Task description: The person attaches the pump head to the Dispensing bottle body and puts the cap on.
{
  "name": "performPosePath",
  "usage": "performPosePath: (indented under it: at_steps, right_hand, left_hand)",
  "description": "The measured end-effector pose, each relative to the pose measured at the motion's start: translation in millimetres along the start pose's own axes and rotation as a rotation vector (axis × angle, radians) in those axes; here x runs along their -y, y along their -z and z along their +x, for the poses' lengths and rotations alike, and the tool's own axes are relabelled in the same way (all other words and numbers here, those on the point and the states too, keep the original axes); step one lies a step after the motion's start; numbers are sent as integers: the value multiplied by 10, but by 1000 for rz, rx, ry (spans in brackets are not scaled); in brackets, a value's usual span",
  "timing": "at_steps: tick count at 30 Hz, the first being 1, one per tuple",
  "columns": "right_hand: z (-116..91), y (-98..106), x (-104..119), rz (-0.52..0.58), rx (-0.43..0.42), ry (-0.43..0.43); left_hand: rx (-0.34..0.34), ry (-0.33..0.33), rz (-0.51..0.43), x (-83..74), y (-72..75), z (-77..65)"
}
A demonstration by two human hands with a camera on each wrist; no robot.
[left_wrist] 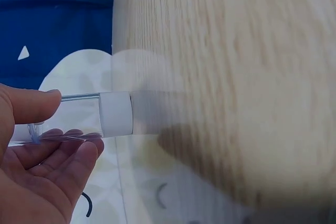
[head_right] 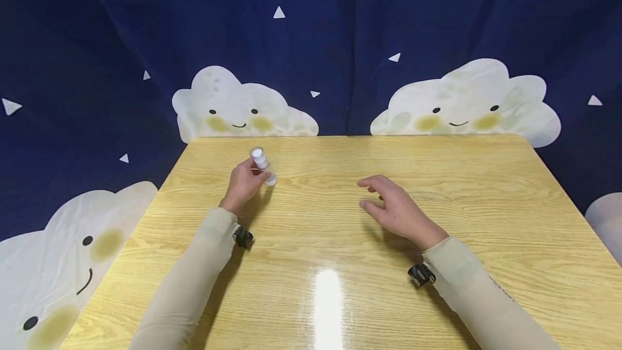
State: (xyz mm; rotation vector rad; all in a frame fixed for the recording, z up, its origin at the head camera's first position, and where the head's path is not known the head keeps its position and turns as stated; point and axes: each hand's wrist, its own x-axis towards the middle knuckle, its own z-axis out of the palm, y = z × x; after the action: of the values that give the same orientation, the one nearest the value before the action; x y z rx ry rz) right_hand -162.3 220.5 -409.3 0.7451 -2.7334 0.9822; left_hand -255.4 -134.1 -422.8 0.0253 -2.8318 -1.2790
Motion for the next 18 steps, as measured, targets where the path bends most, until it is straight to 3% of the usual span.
performPosePath:
  at_steps: [11,18]
  right_hand:
    - [-6,-11,2,14,1,1]
    - [0,18,-9,8,9,-2]
  left_hand:
    - [24,17,3,28,5,23]
    - [-43,-35,47,32,2,14]
